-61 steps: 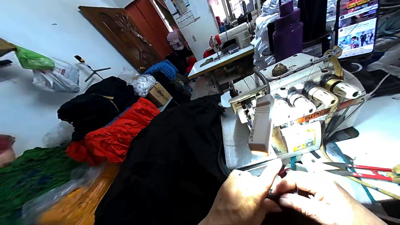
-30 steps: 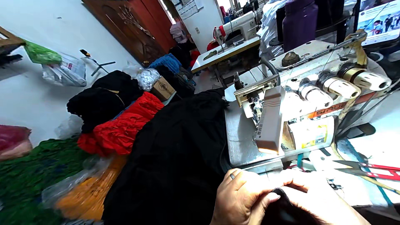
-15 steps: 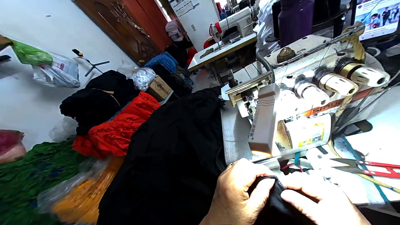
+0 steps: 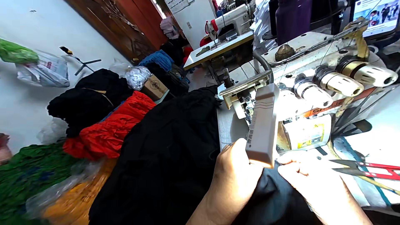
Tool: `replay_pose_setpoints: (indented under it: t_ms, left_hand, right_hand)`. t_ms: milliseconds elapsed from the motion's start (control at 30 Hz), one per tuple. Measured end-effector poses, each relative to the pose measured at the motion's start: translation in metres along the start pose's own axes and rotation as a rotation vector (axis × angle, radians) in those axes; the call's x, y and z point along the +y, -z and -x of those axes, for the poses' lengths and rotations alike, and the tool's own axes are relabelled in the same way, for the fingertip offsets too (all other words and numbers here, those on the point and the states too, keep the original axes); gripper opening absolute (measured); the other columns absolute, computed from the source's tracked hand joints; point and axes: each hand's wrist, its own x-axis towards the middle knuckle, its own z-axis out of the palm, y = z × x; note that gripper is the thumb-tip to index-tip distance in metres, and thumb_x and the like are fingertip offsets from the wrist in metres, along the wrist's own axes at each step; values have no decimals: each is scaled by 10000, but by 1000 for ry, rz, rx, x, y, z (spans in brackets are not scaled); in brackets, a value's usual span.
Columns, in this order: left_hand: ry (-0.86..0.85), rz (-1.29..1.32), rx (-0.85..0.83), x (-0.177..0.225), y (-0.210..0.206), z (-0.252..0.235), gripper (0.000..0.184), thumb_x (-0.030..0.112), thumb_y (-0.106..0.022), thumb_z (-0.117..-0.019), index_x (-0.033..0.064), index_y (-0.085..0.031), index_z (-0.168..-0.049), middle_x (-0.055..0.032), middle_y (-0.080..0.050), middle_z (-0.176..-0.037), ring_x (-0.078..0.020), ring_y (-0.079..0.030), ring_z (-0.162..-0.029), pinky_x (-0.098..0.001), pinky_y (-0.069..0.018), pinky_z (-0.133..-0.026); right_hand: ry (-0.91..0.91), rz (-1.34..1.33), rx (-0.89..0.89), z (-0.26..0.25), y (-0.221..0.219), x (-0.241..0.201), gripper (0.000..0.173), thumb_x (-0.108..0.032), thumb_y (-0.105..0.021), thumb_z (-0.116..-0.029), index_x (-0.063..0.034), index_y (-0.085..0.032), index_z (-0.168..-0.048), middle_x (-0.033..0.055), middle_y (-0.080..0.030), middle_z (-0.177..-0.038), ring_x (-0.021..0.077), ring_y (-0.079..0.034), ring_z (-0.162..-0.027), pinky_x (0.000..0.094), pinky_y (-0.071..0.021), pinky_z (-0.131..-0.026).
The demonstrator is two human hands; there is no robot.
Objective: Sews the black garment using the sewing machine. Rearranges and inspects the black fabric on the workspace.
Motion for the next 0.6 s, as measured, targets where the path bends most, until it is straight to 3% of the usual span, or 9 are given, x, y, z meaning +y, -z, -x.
replay_pose_setpoints:
  t_ms: [167, 267, 367, 467, 600]
  left_hand:
    - [53, -54, -113, -12, -2, -10, 135, 266, -719, -860, 139, -742, -900, 51, -651, -786, -48, -626, -742, -237, -519, -687]
    - [29, -46, -120, -14, -2, -13, 155, 233, -742, -851, 106, -706, -934, 17, -630, -810, -99, -607, -755, -302, -512, -721]
    - [-57, -32, -53, -19, -5, -10, 105, 215, -712, -863, 129, -704, -804, 28, -653, -814, -84, -637, -818, -264, -514, -734]
    - [-107, -10, -73, -24, 1, -8, 101, 187, -675, -894, 138, -749, -846, 39, -694, -877, -61, -661, -891, -238, -540, -800]
    - [-133, -33, -99, -29, 7, -9, 118, 181, -668, -891, 145, -777, -862, 57, -695, -879, -43, -653, -901, -223, -527, -813]
  right_hand:
    - [205, 188, 95, -4, -10, 10, 225, -221, -636, -931, -39, -733, -1021, -51, -641, -691, -87, -537, -613, 59, -443, -620]
    - [306, 258, 90, -5, -9, 10, 208, -187, -607, -961, -53, -759, -1009, 10, -679, -740, -44, -563, -649, 62, -444, -656]
    - [415, 375, 101, -7, -7, 13, 193, -186, -598, -975, -105, -771, -1001, 28, -740, -816, 6, -633, -700, 92, -475, -675]
    - [507, 476, 129, -7, -6, 18, 211, -210, -586, -1008, -131, -781, -1024, 34, -717, -757, 101, -635, -641, 192, -484, -593]
    - [554, 585, 106, -6, -4, 17, 252, -205, -552, -1030, -123, -780, -1102, 47, -630, -675, 158, -583, -564, 257, -463, -529]
